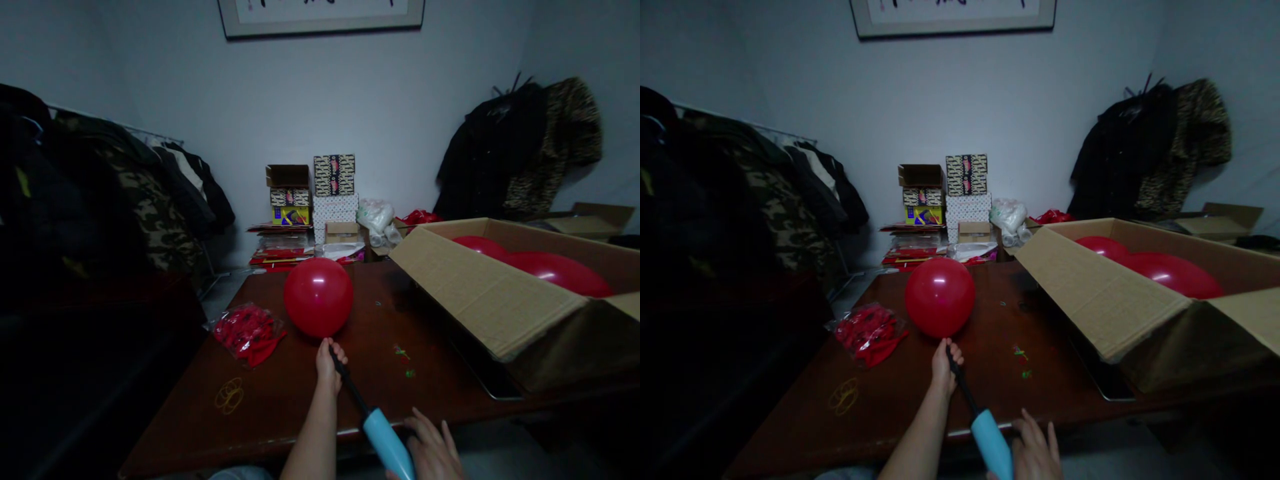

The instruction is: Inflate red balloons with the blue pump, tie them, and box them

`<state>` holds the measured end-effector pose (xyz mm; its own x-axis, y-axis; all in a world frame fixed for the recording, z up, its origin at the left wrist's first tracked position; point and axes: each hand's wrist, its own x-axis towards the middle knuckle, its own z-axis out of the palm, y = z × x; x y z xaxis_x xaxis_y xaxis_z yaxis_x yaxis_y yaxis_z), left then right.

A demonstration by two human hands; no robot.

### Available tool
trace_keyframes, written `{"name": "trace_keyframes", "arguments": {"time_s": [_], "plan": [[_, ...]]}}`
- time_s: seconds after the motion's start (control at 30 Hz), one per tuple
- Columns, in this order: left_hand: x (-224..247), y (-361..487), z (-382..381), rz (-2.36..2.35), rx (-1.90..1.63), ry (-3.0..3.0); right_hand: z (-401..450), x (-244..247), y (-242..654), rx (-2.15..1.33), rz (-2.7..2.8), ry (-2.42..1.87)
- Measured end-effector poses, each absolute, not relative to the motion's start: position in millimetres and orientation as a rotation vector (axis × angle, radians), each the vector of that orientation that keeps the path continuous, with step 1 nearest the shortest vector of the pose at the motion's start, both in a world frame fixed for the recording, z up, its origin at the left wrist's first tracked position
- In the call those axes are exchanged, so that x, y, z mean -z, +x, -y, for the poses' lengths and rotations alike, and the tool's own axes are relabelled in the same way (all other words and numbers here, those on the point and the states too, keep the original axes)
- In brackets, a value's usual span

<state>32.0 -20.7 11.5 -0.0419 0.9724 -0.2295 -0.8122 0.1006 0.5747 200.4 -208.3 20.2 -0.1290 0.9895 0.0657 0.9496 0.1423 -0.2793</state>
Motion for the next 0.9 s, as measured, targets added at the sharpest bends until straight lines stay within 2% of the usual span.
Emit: {"name": "trace_keyframes", "arguments": {"time_s": [0.43, 0.9], "plan": [[-9.7, 31.7, 17.8, -0.66, -1.474, 0.334, 168.5, -60.7, 150.1, -0.179, 2.053, -1.906], [-6.9, 33.0, 17.4, -0.692, -1.495, 0.402, 177.6, -42.0, 156.6, -0.206, 2.069, -1.942]]}}
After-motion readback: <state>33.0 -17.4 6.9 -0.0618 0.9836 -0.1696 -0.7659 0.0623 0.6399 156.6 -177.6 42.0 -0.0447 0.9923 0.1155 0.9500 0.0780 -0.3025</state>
